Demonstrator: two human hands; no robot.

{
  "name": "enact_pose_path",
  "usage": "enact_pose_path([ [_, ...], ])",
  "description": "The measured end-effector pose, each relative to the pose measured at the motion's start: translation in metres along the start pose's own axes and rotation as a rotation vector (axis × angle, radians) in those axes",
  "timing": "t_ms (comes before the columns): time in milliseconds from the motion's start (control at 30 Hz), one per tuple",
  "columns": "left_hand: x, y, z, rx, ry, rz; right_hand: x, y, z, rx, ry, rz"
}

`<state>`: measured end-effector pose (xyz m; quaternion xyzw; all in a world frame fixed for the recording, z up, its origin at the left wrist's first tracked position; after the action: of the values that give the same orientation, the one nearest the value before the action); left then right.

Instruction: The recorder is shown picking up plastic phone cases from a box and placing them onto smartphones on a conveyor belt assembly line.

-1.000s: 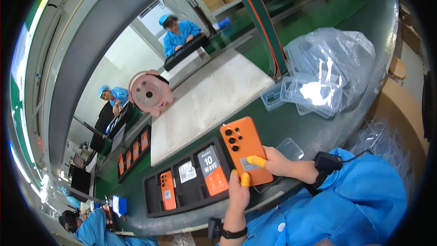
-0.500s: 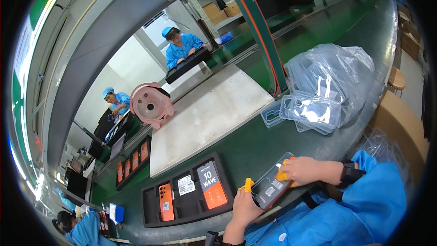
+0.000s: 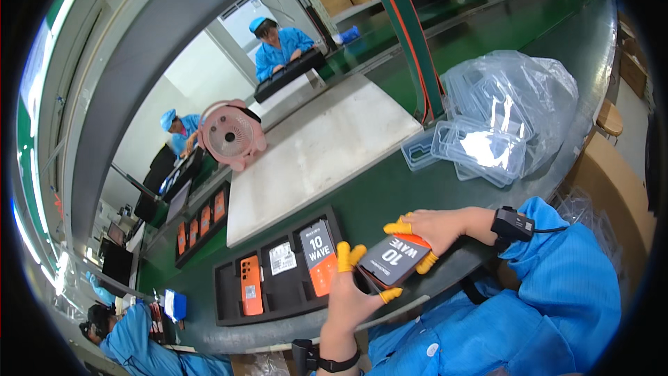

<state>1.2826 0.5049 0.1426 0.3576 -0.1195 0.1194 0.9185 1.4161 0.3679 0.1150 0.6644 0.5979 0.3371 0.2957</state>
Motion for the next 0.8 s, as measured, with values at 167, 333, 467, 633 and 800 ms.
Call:
enact_pose_path([
  [167, 0.004, 0.017, -0.004, -0.459, -0.096, 0.2, 0.011, -0.003, -0.007, -0.116, 0.067, 0.332],
  [333, -0.014, 0.015, -0.043, -0.623, 0.171, 0.354, 0.006, 0.001, -0.015, -0.248, 0.078, 0.773],
  [467, 0.001, -0.013, -0.003, -0.557, 0.124, 0.185, 0.001, -0.001, -0.016, -0.321, 0.044, 0.875],
  [633, 0.005, -0.013, 0.005, -0.315, 0.214, 0.252, -0.002, 0.001, -0.021, -0.337, 0.03, 0.939],
  [800, 0.0, -0.01, 0.007, -0.321, 0.146, 0.313, -0.004, 0.001, -0.019, -0.222, 0.096, 0.845],
])
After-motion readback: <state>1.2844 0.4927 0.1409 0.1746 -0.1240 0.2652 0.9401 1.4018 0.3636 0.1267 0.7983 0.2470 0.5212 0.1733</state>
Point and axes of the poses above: each hand's wrist, its own x-axis towards the middle knuckle, its own y-axis out of the back of the hand, z = x × y, the point moved 4 cm from there along x, towards the middle knuckle, and after that the axes turned 5 degrees about y, right-handed, at the moved point
